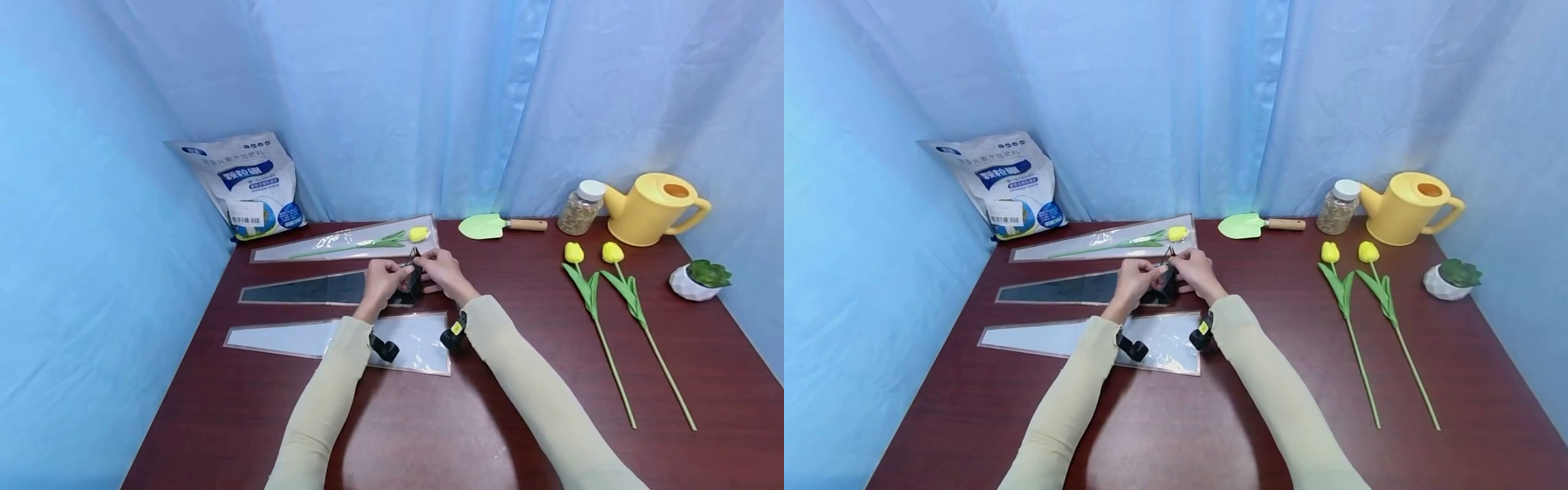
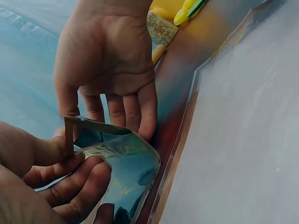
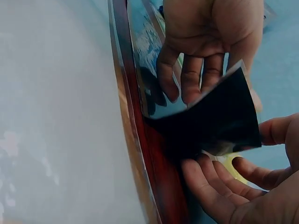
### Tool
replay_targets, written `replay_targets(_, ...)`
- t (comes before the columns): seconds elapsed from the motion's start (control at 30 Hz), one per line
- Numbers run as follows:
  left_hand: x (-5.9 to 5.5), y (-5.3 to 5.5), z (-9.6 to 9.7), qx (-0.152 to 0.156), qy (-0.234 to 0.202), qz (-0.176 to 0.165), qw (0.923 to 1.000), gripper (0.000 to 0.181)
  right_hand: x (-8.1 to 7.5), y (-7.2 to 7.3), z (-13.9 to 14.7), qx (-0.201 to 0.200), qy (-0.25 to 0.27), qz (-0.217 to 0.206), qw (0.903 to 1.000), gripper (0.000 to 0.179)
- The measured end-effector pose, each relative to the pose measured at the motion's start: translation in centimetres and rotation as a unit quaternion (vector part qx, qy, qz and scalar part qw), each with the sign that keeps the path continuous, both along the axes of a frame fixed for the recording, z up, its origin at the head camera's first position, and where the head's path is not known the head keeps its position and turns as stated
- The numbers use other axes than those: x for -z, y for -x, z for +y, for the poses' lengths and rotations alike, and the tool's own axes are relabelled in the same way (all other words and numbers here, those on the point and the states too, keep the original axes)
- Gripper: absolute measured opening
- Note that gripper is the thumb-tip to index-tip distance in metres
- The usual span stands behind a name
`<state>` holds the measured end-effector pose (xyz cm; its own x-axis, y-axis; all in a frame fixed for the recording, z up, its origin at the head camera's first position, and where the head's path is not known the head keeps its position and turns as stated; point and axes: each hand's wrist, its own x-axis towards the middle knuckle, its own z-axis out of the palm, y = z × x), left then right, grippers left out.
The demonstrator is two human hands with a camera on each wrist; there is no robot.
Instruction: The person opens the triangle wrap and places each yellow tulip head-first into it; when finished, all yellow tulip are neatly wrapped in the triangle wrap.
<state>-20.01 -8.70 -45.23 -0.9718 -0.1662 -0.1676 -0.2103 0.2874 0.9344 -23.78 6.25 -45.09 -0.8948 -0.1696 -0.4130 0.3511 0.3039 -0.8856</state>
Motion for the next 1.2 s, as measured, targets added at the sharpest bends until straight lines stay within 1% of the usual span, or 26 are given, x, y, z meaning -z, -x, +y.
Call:
replay_targets(0.17, 0.0, 0.0, 0.0, -0.007, -0.025, 0.005, 0.9996, 0.023, 0.2, 0.0, 0.8, -0.005, 0.017, -0.007, 0.9998, 0.041)
replay_targets(0.33, -0.1, 0.0, 0.1, -0.021, -0.042, 0.009, 0.9988, 0.021, 0.4, -0.5, 1.5, -0.015, 0.037, -0.009, 0.9991, 0.039)
replay_targets(0.5, -0.2, 0.0, 0.1, -0.034, -0.055, 0.007, 0.9979, 0.013, 0.4, -1.0, 2.3, -0.019, 0.058, -0.010, 0.9981, 0.037)
replay_targets(0.6, -0.2, 0.1, 0.2, -0.034, -0.057, 0.001, 0.9978, 0.008, 0.4, -1.2, 2.7, -0.019, 0.063, -0.008, 0.9978, 0.034)
replay_targets(0.7, -0.2, 0.3, 0.2, -0.035, -0.053, -0.010, 0.9980, 0.004, 0.4, -1.3, 3.1, -0.017, 0.061, -0.003, 0.9980, 0.029)
replay_targets(0.8, -0.3, 0.4, 0.3, -0.032, -0.039, -0.022, 0.9985, 0.005, 0.6, -1.3, 3.4, -0.016, 0.057, 0.005, 0.9983, 0.022)
replay_targets(1.0, -0.7, 0.6, 0.6, -0.012, -0.010, -0.033, 0.9993, 0.005, 0.9, -0.8, 3.8, -0.008, 0.044, 0.012, 0.9989, 0.012)
replay_targets(1.1, -0.6, 0.7, 0.8, -0.003, -0.006, -0.038, 0.9992, 0.005, 1.0, -0.7, 3.9, -0.011, 0.028, 0.014, 0.9995, 0.011)
replay_targets(1.2, -0.2, 0.8, 1.0, 0.003, -0.010, -0.047, 0.9988, 0.005, 1.0, -0.7, 4.0, -0.016, 0.000, 0.018, 0.9997, 0.010)
